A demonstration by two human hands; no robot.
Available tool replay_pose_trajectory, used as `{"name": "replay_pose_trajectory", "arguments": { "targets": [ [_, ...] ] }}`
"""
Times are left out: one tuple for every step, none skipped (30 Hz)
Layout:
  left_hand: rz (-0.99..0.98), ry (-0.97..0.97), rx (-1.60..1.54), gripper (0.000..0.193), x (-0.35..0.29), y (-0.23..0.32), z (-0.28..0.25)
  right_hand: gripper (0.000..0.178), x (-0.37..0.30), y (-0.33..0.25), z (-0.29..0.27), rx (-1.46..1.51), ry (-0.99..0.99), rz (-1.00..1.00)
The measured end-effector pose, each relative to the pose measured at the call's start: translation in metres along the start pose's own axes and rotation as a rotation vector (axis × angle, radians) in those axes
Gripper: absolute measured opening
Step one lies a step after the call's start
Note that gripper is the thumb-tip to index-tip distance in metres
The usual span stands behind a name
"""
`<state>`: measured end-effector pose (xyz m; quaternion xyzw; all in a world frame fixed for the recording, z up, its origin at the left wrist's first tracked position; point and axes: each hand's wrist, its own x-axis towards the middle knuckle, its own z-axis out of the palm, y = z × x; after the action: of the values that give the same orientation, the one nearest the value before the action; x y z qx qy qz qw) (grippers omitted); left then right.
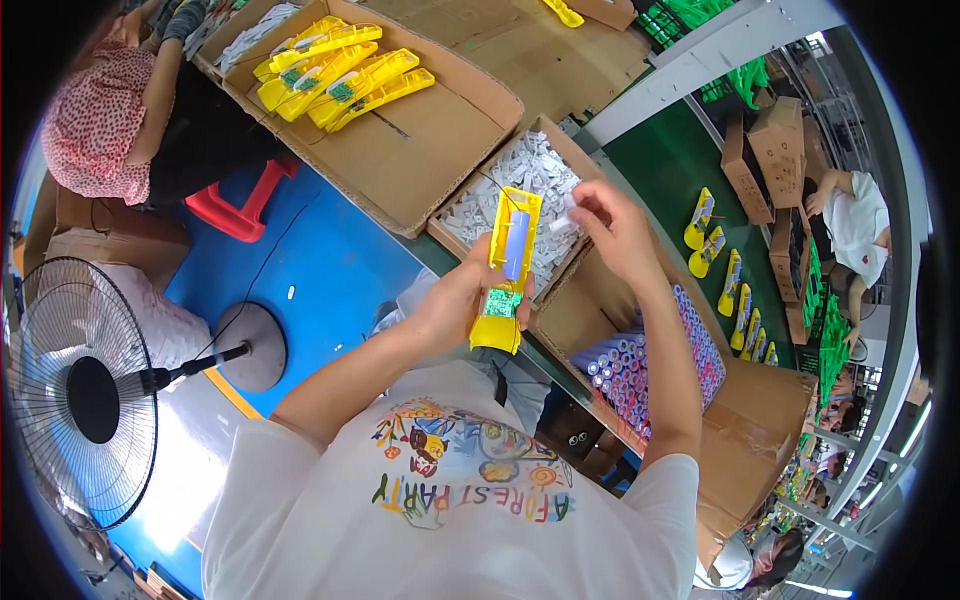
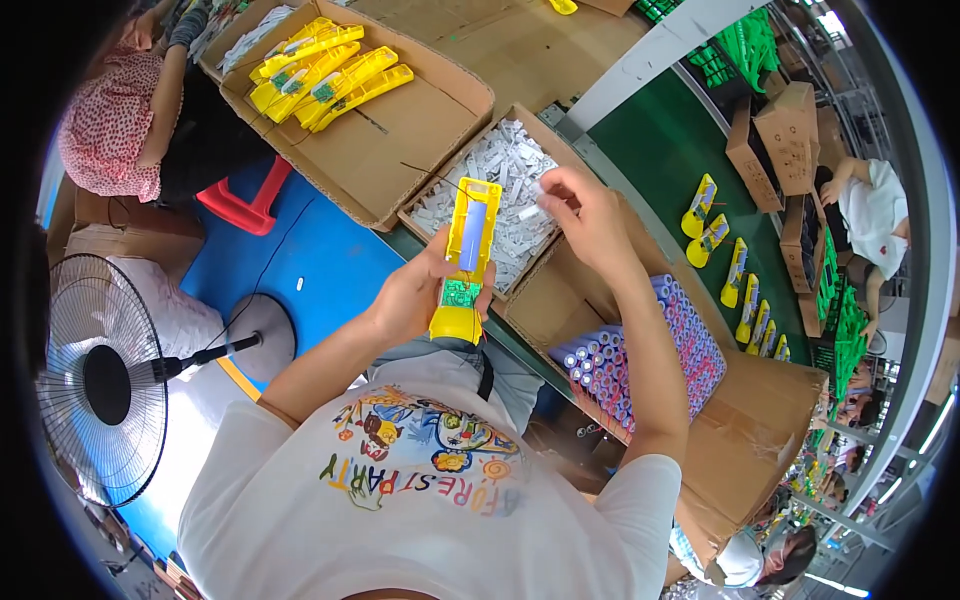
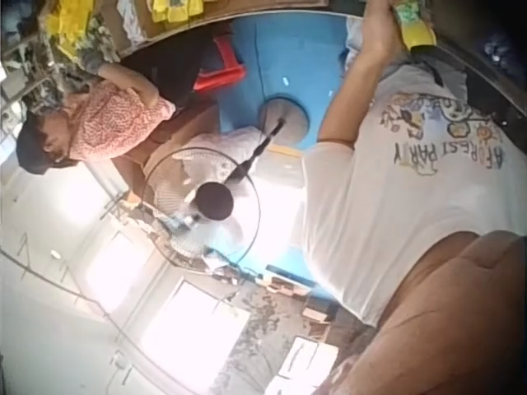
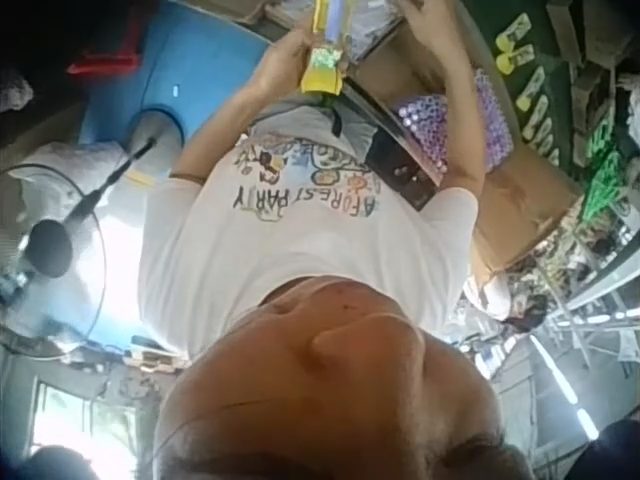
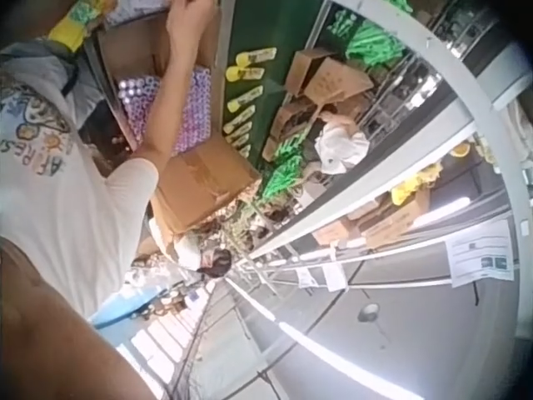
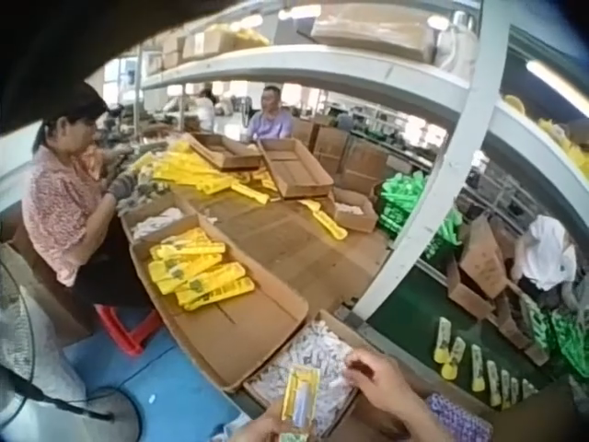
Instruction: Assembling flashlights by inserting batteries and internal components into yellow plastic casings.
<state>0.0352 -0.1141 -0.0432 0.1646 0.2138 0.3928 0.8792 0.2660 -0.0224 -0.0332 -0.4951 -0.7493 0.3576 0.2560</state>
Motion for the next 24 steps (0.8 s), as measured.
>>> {"name": "replay_pose_trajectory", "arguments": {
  "targets": [
    [-0.003, -0.004, 0.002, 0.053, 0.003, -0.002, -0.001, 0.021, -0.001, 0.005, 0.001, 0.044, 0.04, 0.115],
    [-0.008, 0.004, 0.039, 0.048, 0.006, -0.005, -0.004, 0.021, -0.001, 0.001, 0.001, 0.044, 0.039, 0.113],
    [-0.012, 0.011, 0.076, 0.044, 0.009, -0.007, -0.005, 0.021, -0.002, -0.006, 0.001, 0.16, 0.056, 0.098],
    [-0.01, 0.013, 0.076, 0.044, 0.009, -0.008, -0.004, 0.021, -0.002, -0.01, 0.003, 0.276, 0.073, 0.082],
    [-0.026, 0.032, 0.102, 0.04, 0.009, -0.009, -0.002, 0.021, -0.001, -0.01, 0.004, 0.277, 0.074, 0.082],
    [-0.042, 0.05, 0.128, 0.037, 0.009, -0.01, 0.0, 0.021, 0.0, -0.009, 0.005, 0.214, 0.134, 0.044],
    [-0.043, 0.05, 0.129, 0.037, 0.01, -0.011, 0.0, 0.021, 0.002, -0.009, 0.006, 0.152, 0.193, 0.005],
    [-0.043, 0.049, 0.14, 0.037, 0.011, -0.012, -0.001, 0.021, 0.003, -0.011, 0.009, 0.153, 0.192, 0.003],
    [-0.044, 0.048, 0.15, 0.038, 0.012, -0.012, -0.002, 0.02, 0.003, -0.014, 0.013, 0.324, 0.245, -0.008],
    [-0.041, 0.049, 0.151, 0.038, 0.012, -0.012, 0.0, 0.019, 0.003, -0.018, 0.016, 0.496, 0.296, -0.02],
    [-0.035, 0.065, 0.19, 0.038, 0.012, -0.012, 0.001, 0.019, 0.001, -0.023, 0.019, 0.499, 0.292, -0.022],
    [-0.029, 0.081, 0.229, 0.038, 0.011, -0.012, 0.002, 0.016, -0.002, -0.03, 0.021, 0.506, 0.222, -0.002],
    [-0.026, 0.085, 0.229, 0.038, 0.01, -0.011, 0.002, 0.012, -0.005, -0.034, 0.023, 0.512, 0.151, 0.018],
    [0.012, 0.067, 0.293, 0.039, 0.01, -0.011, 0.003, 0.012, -0.007, -0.035, 0.026, 0.512, 0.152, 0.017],
    [0.05, 0.048, 0.357, 0.04, 0.009, -0.01, 0.003, 0.01, -0.009, -0.034, 0.029, 0.32, 0.24, 0.029],
    [0.049, 0.047, 0.359, 0.04, 0.008, -0.01, 0.002, 0.01, -0.012, -0.033, 0.033, 0.127, 0.325, 0.042],
    [0.069, 0.018, 0.462, 0.039, 0.01, -0.011, -0.001, 0.013, -0.017, -0.029, 0.036, 0.162, 0.353, 0.094],
    [0.092, -0.005, 0.564, 0.039, 0.009, -0.012, -0.002, 0.013, -0.022, -0.035, 0.04, 0.161, 0.358, 0.095],
    [0.088, -0.011, 0.566, 0.039, 0.008, -0.012, -0.002, 0.013, -0.028, -0.044, 0.046, 0.316, 0.378, 0.183],
    [0.127, -0.007, 0.66, 0.039, 0.008, -0.013, 0.0, 0.014, -0.034, -0.049, 0.049, 0.47, 0.406, 0.274],
    [0.166, -0.008, 0.753, 0.039, 0.007, -0.014, 0.001, 0.015, -0.037, -0.047, 0.052, 0.425, 0.423, 0.244],
    [0.154, -0.028, 0.755, 0.039, 0.005, -0.014, 0.002, 0.015, -0.037, -0.046, 0.053, 0.42, 0.444, 0.253],
    [0.181, -0.066, 0.676, 0.034, 0.005, -0.014, 0.003, 0.017, -0.036, -0.043, 0.052, 0.337, 0.497, 0.191],
    [0.207, -0.108, 0.595, 0.03, 0.007, -0.014, 0.004, 0.019, -0.035, -0.041, 0.049, 0.247, 0.55, 0.129]
  ]
}}
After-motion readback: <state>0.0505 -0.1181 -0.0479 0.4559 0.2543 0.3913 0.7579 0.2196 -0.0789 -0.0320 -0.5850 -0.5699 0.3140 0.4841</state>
